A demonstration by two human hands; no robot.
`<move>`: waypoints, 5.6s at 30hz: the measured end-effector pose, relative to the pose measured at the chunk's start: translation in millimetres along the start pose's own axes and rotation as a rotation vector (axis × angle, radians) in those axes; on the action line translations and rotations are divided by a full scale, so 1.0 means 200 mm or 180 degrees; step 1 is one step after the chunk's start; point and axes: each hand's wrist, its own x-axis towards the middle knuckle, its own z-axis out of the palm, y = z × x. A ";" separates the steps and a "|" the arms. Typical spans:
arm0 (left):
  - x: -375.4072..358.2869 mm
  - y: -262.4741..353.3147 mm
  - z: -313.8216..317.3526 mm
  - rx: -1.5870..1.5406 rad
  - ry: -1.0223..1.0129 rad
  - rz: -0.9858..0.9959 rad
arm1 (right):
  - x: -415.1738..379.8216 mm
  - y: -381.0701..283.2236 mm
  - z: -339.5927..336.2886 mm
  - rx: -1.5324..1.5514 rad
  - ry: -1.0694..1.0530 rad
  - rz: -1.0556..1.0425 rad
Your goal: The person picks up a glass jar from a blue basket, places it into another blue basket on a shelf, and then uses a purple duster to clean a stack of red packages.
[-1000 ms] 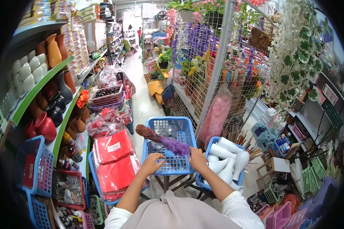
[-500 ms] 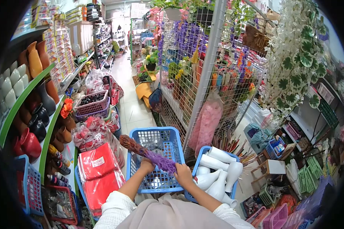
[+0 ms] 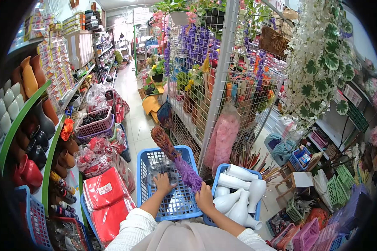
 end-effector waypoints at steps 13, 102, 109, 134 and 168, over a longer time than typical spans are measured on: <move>-0.20 -0.02 -0.13 -0.5049 -0.0163 -0.0597 | -0.02 0.09 -0.07 0.1206 -0.0115 -0.0062; -0.53 -0.11 -0.76 -0.4384 0.0075 0.0838 | -0.17 0.17 -0.84 -0.0029 -0.0444 -0.0460; -0.55 -0.07 -0.80 -0.5043 -0.0019 0.0299 | -0.15 0.11 -0.84 0.0059 -0.0394 -0.0489; -0.60 -0.09 -0.79 -0.5535 -0.0354 0.0736 | -0.17 0.16 -0.70 0.0158 -0.0503 -0.0130; -0.62 -0.14 -0.83 -0.5905 -0.0423 0.0438 | -0.24 0.21 -0.67 0.0056 -0.0754 0.0156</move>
